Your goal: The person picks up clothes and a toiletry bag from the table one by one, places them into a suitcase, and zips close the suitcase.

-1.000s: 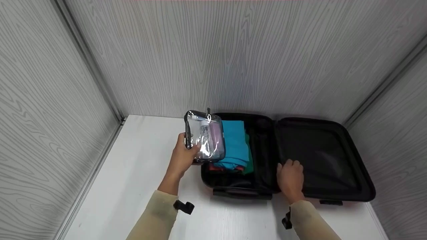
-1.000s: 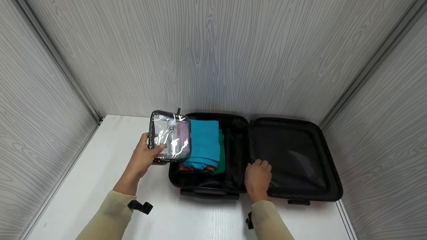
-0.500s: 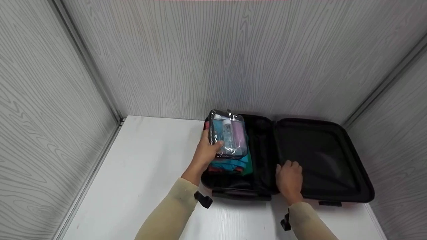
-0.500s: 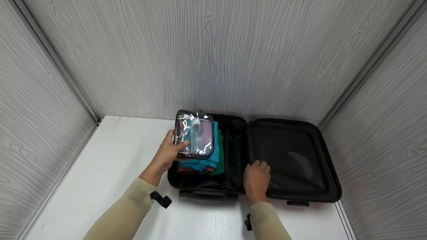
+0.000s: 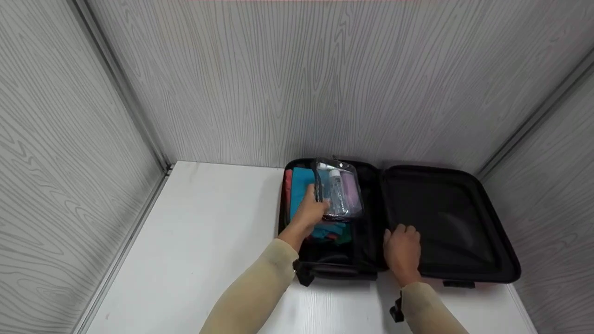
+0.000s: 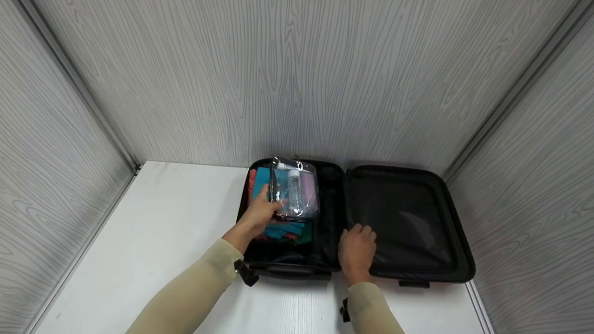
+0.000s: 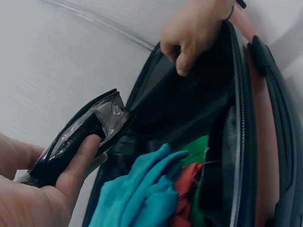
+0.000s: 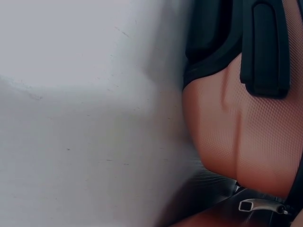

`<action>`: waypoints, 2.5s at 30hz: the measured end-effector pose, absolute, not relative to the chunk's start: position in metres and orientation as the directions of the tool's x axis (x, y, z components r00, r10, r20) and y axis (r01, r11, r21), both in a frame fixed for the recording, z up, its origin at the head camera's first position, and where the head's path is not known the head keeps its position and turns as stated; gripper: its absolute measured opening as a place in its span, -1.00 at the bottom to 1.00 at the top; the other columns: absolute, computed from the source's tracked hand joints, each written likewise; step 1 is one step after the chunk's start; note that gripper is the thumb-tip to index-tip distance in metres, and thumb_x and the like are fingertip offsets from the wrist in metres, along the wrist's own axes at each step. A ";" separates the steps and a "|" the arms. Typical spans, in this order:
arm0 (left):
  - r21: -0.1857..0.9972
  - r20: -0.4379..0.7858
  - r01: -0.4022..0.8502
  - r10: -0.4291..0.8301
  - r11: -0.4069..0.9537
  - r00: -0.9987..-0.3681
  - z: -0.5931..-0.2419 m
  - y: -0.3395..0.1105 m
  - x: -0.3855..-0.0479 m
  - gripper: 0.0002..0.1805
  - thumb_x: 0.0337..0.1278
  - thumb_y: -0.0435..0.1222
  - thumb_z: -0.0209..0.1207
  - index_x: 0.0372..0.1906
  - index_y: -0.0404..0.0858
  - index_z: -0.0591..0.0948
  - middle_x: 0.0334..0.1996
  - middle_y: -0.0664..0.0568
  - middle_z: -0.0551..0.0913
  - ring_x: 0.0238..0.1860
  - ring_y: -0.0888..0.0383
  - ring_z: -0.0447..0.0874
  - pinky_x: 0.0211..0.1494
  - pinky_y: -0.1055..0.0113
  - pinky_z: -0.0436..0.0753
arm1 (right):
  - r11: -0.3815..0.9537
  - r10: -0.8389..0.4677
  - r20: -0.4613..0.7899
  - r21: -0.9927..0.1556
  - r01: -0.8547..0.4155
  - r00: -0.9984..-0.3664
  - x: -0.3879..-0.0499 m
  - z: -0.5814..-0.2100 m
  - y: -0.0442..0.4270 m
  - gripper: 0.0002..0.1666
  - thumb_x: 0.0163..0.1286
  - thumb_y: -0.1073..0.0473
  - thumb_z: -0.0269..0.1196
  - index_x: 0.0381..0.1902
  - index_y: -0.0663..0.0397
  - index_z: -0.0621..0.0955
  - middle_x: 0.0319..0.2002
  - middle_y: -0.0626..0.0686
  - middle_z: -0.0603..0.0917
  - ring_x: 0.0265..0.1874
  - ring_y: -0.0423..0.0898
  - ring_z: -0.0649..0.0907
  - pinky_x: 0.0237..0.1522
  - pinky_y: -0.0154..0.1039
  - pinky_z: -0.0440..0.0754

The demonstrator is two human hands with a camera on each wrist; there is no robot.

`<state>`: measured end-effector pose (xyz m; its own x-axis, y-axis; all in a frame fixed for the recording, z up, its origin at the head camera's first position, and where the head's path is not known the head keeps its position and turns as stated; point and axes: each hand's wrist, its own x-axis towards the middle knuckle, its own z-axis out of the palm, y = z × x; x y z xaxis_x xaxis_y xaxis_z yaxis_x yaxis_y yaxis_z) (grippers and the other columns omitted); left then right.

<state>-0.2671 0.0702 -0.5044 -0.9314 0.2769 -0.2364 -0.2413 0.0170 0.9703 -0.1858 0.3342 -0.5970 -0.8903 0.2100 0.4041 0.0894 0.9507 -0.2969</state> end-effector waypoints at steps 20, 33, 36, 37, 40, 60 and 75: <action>0.977 -0.205 -0.159 0.437 0.139 -0.876 -0.536 0.115 -0.268 -0.08 0.33 -0.66 -0.21 0.74 -0.22 -0.17 0.73 -0.19 -0.10 0.56 -0.16 0.19 0.07 0.08 0.22 | 0.931 0.255 0.353 -0.340 0.130 -0.900 -0.187 -0.595 0.334 -0.56 0.61 0.12 0.19 -0.14 0.54 0.55 -0.21 0.45 0.54 -0.17 0.40 0.57 -0.16 0.24 0.61; 0.973 -0.225 -0.178 0.448 0.146 -0.865 -0.546 0.134 -0.263 -0.04 0.33 -0.64 -0.23 0.74 -0.17 -0.26 0.74 -0.17 -0.20 0.60 -0.11 0.10 0.18 0.09 0.28 | 0.957 0.205 0.442 -0.278 0.084 -0.873 -0.185 -0.596 0.336 -0.60 0.58 0.17 0.23 -0.28 0.51 0.53 -0.33 0.42 0.51 -0.30 0.39 0.56 -0.25 0.20 0.61; 0.981 -0.186 -0.140 0.475 0.131 -0.860 -0.550 0.138 -0.259 -0.05 0.36 -0.65 -0.20 0.74 -0.16 -0.24 0.72 -0.21 -0.11 0.55 -0.17 0.19 0.21 0.05 0.35 | 0.952 0.216 0.420 -0.290 0.095 -0.882 -0.184 -0.596 0.336 -0.60 0.59 0.15 0.22 -0.24 0.52 0.53 -0.30 0.41 0.51 -0.28 0.38 0.55 -0.25 0.20 0.61; 0.983 -0.176 -0.126 0.480 0.133 -0.859 -0.552 0.139 -0.258 -0.05 0.37 -0.65 -0.19 0.74 -0.16 -0.23 0.72 -0.23 -0.08 0.55 -0.19 0.21 0.25 0.05 0.38 | 0.950 0.220 0.411 -0.296 0.099 -0.885 -0.183 -0.596 0.336 -0.59 0.59 0.15 0.21 -0.23 0.52 0.54 -0.29 0.41 0.51 -0.27 0.38 0.55 -0.25 0.20 0.61; 0.975 -0.171 -0.082 0.466 0.205 -0.868 -0.555 0.142 -0.258 -0.05 0.37 -0.65 -0.15 0.74 -0.18 -0.22 0.71 -0.24 -0.05 0.56 -0.16 0.24 0.32 0.10 0.41 | 0.946 0.228 0.388 -0.306 0.108 -0.893 -0.184 -0.596 0.336 -0.58 0.60 0.13 0.20 -0.19 0.53 0.54 -0.26 0.42 0.51 -0.24 0.38 0.55 -0.22 0.21 0.61; 0.026 0.158 0.476 0.466 0.879 -0.870 -0.550 0.143 -0.232 -0.88 0.42 -0.35 0.28 -0.31 -0.21 0.74 -0.05 -0.10 0.65 -0.44 0.12 0.72 -0.44 0.29 0.72 | 0.946 0.230 0.427 -0.309 0.098 -0.875 -0.184 -0.596 0.337 -0.60 0.56 0.16 0.24 -0.22 0.54 0.54 -0.28 0.43 0.52 -0.26 0.40 0.57 -0.25 0.26 0.61; 0.089 -0.074 0.561 0.567 0.823 -0.820 -0.569 0.127 -0.227 -0.84 0.47 -0.30 0.25 -0.28 -0.17 0.78 -0.18 0.00 0.81 -0.26 0.02 0.80 -0.25 0.13 0.79 | 0.953 0.229 0.440 -0.283 0.107 -0.868 -0.185 -0.598 0.339 -0.58 0.56 0.16 0.26 -0.23 0.55 0.55 -0.29 0.44 0.52 -0.27 0.41 0.57 -0.26 0.27 0.60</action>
